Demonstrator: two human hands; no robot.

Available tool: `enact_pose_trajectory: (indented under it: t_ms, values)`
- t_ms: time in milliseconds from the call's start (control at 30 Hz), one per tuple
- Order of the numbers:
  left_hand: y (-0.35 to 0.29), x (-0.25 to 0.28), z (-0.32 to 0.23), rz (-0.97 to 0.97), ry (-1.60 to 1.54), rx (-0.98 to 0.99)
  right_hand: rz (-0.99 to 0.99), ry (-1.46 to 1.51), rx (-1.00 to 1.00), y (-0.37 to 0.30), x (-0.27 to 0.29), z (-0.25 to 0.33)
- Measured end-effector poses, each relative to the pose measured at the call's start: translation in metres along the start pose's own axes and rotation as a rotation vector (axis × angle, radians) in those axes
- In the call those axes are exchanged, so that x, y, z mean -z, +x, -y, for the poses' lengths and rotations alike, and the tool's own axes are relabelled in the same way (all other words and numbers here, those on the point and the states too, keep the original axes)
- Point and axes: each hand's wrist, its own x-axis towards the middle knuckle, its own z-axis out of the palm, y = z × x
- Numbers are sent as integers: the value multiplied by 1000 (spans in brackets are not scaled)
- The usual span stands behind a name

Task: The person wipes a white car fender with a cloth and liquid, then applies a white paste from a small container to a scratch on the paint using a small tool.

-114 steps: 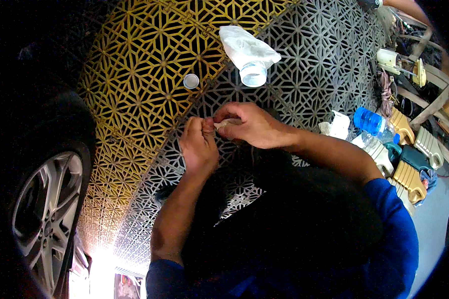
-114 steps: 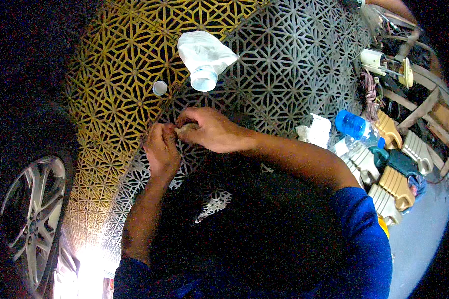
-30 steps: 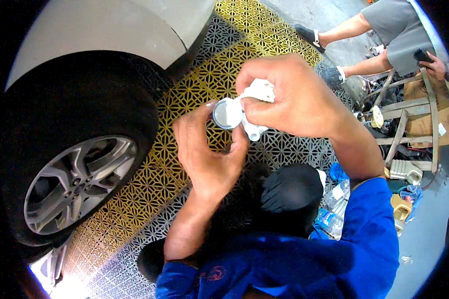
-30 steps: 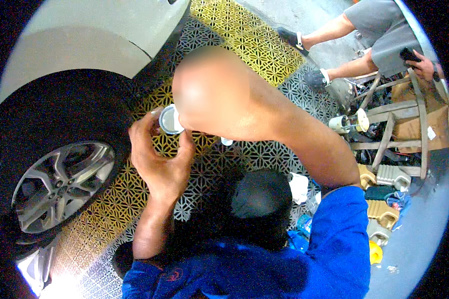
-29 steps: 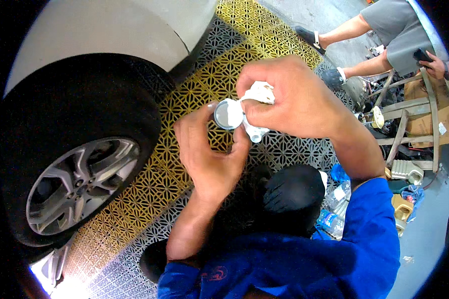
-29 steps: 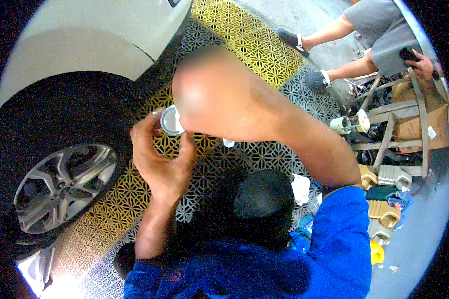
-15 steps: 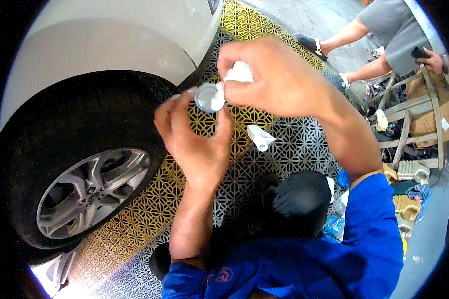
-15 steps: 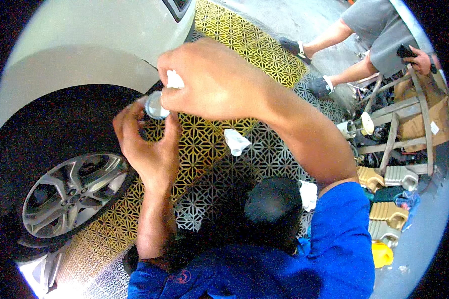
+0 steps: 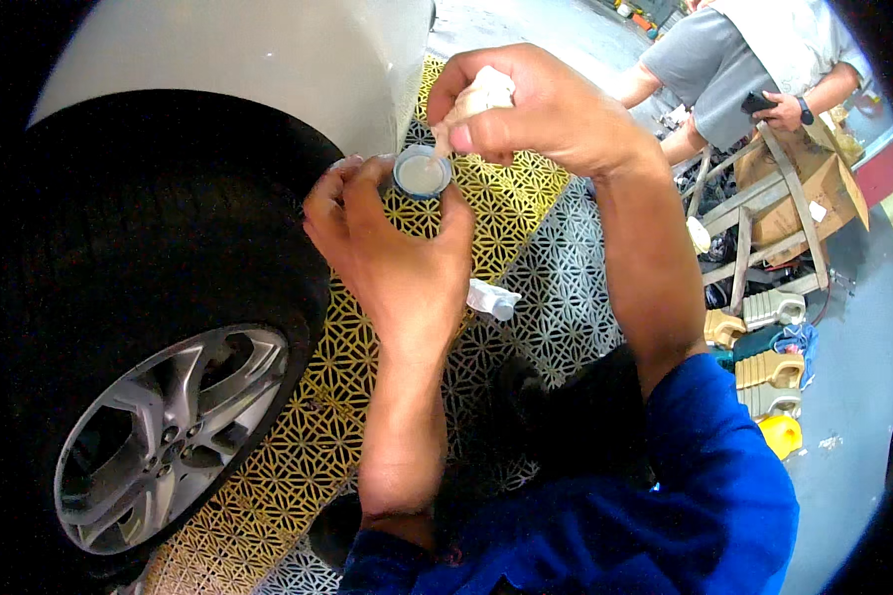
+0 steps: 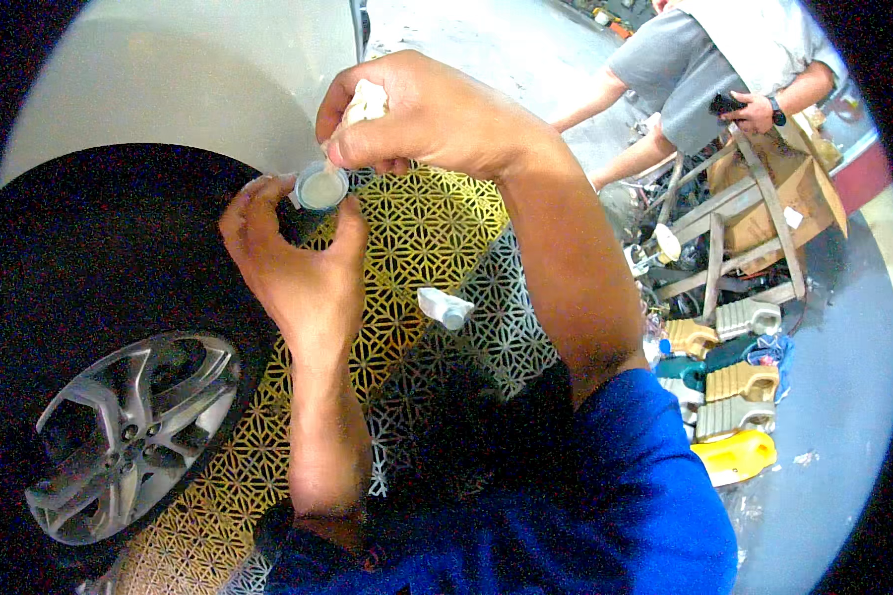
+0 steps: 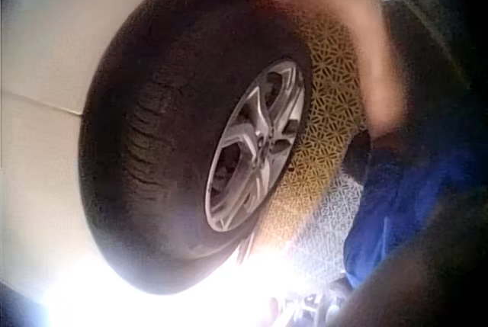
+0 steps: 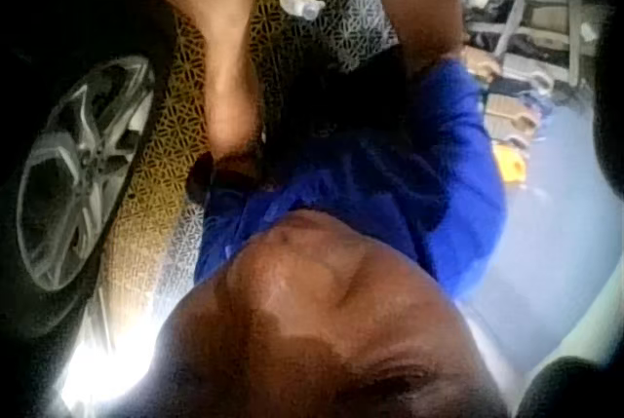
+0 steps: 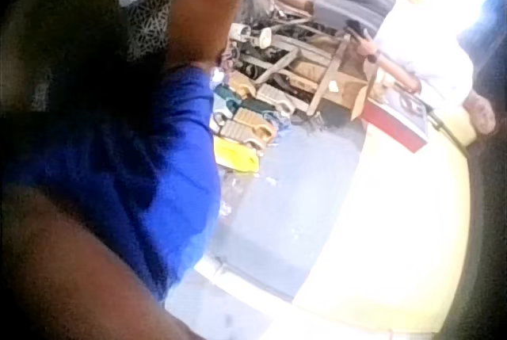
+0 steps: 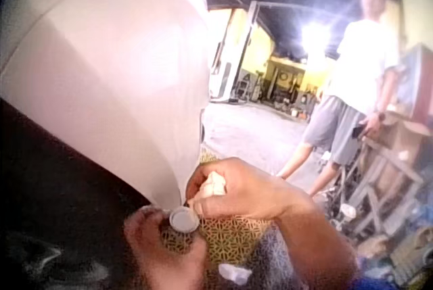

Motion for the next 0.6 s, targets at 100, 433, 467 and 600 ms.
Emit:
enact_pose_trajectory:
  t_ms: [100, 433, 467, 600]
  values:
    - [3, 2, 12, -44, 75, -38, 41, -28, 133, 12, -2, -11]
    - [-17, -33, 26, -12, 313, -52, 18, -347, 462, 33, 12, -67]
    - [-17, -40, 24, -2, 336, -42, 9, -351, 526, 35, 16, -77]
    - [-20, -57, 18, -20, 458, -104, 39, -253, 575, 43, 26, -106]
